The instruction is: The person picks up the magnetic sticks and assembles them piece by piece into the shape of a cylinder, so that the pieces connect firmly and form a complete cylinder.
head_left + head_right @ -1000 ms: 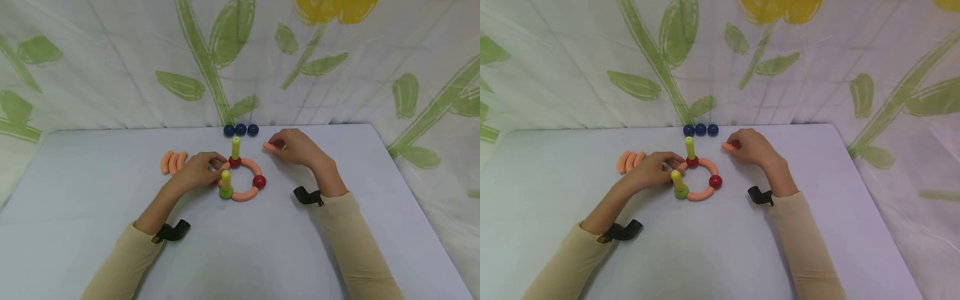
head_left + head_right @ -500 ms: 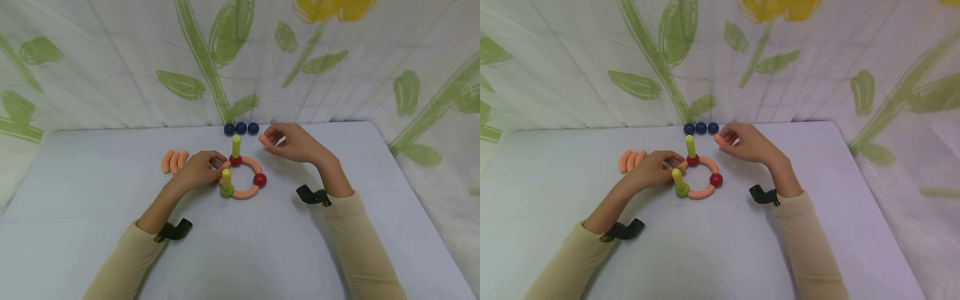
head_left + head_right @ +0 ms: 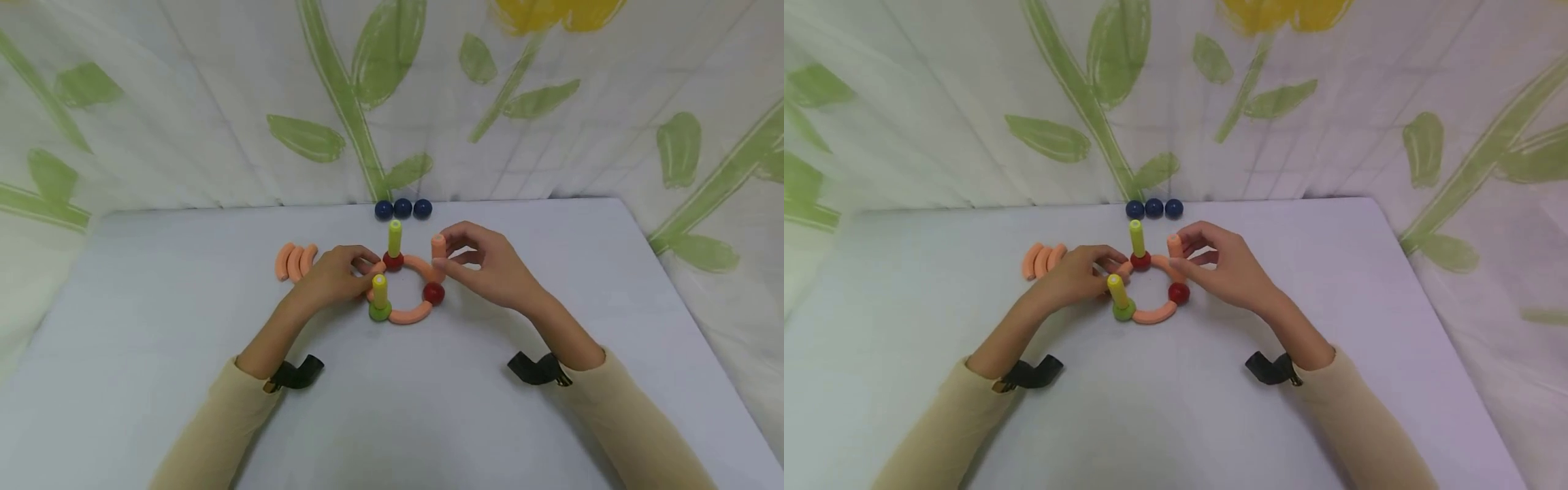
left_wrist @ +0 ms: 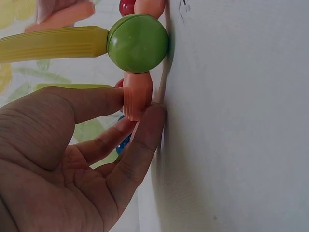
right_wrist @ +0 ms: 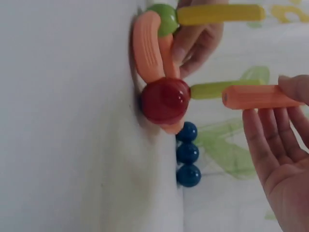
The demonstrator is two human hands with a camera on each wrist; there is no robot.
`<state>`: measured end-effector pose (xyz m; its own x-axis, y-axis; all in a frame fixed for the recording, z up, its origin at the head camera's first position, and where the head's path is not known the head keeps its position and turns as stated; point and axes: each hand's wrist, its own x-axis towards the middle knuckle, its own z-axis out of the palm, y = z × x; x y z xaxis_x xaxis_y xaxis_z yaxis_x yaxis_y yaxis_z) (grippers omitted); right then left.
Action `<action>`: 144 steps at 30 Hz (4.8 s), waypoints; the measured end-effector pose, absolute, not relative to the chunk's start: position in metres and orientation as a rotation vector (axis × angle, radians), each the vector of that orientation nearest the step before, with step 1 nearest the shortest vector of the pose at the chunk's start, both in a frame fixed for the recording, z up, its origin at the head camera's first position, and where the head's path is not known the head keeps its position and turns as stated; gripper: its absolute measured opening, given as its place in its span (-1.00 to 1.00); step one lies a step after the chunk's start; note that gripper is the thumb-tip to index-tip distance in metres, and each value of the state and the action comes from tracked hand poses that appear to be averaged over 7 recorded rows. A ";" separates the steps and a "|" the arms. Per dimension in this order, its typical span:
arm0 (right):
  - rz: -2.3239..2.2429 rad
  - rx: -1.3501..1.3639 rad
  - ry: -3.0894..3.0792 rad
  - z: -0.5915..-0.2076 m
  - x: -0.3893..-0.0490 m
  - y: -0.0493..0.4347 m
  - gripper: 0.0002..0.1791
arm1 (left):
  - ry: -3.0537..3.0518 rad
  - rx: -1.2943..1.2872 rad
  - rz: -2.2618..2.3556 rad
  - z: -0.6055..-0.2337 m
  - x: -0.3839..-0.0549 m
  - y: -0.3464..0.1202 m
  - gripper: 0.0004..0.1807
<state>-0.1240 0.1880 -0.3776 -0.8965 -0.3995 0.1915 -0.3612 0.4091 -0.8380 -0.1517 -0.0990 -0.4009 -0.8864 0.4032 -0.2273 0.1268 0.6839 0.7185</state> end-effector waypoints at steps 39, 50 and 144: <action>-1.513 -0.853 2.559 -0.396 -0.115 0.189 -0.77 | 2.496 0.413 1.043 -0.401 -0.156 -0.099 -0.59; -1.358 -0.913 2.530 -0.395 -0.120 0.192 -0.79 | 2.521 0.423 1.025 -0.400 -0.157 -0.099 -0.60; -0.935 -0.955 2.734 -0.402 -0.125 0.200 -0.72 | 2.549 0.770 0.823 -0.381 -0.147 -0.118 -0.75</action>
<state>-0.1248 0.1998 -0.4024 -0.7987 -0.5926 0.1044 -0.5324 0.6151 -0.5816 -0.1472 -0.1180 -0.3811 -0.7897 0.5925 -0.1595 0.3874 0.6830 0.6192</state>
